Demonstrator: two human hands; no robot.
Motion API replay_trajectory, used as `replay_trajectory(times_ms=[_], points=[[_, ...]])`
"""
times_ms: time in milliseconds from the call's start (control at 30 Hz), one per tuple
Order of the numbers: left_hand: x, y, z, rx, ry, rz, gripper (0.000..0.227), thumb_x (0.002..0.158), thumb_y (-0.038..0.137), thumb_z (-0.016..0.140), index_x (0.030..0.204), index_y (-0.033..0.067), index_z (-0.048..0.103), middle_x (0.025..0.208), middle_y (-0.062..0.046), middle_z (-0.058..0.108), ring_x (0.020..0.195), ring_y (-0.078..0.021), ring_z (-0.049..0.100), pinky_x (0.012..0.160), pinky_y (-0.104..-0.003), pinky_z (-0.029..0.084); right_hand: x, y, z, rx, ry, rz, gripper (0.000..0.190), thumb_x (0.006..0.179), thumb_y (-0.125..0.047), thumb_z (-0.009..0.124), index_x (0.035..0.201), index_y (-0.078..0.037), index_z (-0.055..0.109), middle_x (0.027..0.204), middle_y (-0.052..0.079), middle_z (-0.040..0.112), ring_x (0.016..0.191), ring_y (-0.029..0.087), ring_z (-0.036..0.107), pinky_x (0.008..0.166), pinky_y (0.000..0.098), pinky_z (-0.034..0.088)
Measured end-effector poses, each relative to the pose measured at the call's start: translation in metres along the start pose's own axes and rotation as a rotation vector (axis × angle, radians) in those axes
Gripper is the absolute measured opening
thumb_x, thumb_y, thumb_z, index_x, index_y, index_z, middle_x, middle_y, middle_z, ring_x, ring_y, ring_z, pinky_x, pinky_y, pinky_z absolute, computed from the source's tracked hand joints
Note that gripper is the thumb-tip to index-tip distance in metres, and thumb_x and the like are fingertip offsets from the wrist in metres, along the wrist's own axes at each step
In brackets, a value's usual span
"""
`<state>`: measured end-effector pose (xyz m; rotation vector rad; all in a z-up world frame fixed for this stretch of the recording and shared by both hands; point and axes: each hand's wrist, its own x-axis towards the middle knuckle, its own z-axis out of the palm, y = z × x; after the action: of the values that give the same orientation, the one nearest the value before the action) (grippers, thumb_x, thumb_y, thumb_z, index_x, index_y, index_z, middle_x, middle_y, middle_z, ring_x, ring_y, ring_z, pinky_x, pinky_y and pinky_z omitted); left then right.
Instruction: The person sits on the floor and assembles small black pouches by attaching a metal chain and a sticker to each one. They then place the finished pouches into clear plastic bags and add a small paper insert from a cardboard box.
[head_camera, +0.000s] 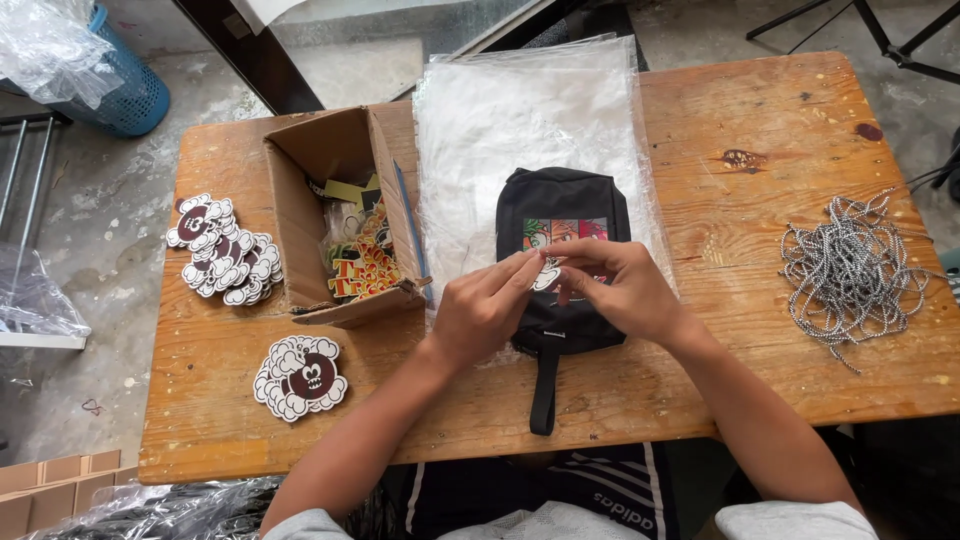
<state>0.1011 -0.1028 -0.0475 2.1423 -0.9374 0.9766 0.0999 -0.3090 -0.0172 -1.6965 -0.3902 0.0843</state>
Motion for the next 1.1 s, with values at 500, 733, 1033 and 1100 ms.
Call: replay_trajectory(times_ms=[500, 733, 1033, 1100], points=[[-0.007, -0.001, 0.011, 0.038, -0.018, 0.127, 0.025, 0.096, 0.010, 0.062, 0.120, 0.0097, 0.071, 0.105, -0.010, 0.074, 0.093, -0.0259, 0.075, 0.077, -0.034, 0.060, -0.001, 0.002, -0.011, -0.535, 0.204, -0.177, 0.011, 0.106, -0.011, 0.051, 0.111, -0.010, 0.060, 0.055, 0.008, 0.057, 0.047, 0.019, 0.053, 0.051, 0.0293, 0.045], [-0.009, 0.001, 0.015, 0.087, -0.035, 0.127, 0.027, 0.095, 0.011, 0.063, 0.120, 0.0120, 0.071, 0.104, -0.008, 0.074, 0.093, -0.0245, 0.076, 0.079, -0.035, 0.060, -0.001, 0.019, -0.011, -0.761, 0.347, -0.312, 0.011, 0.108, -0.015, 0.052, 0.113, -0.012, 0.061, 0.058, 0.006, 0.056, 0.052, 0.024, 0.063, 0.057, 0.0338, 0.052], [0.012, 0.016, -0.032, -0.381, -0.447, 0.009, 0.047, 0.063, 0.008, 0.056, 0.109, 0.0116, 0.065, 0.121, -0.014, 0.048, 0.124, -0.0457, 0.046, 0.108, -0.055, 0.045, -0.007, -0.004, -0.047, -0.810, 0.376, -0.485, 0.007, 0.096, -0.005, 0.066, 0.094, -0.010, 0.069, 0.056, -0.001, 0.051, 0.051, 0.016, 0.055, 0.055, 0.0277, 0.049], [0.015, 0.022, -0.042, -0.362, -0.658, 0.024, 0.055, 0.056, 0.012, 0.060, 0.111, 0.0163, 0.066, 0.130, -0.018, 0.041, 0.129, -0.0490, 0.034, 0.115, -0.060, 0.034, -0.009, -0.026, -0.042, -0.879, 0.214, -0.513, 0.009, 0.088, -0.003, 0.071, 0.087, -0.011, 0.073, 0.055, 0.002, 0.053, 0.051, 0.020, 0.056, 0.054, 0.0316, 0.050]])
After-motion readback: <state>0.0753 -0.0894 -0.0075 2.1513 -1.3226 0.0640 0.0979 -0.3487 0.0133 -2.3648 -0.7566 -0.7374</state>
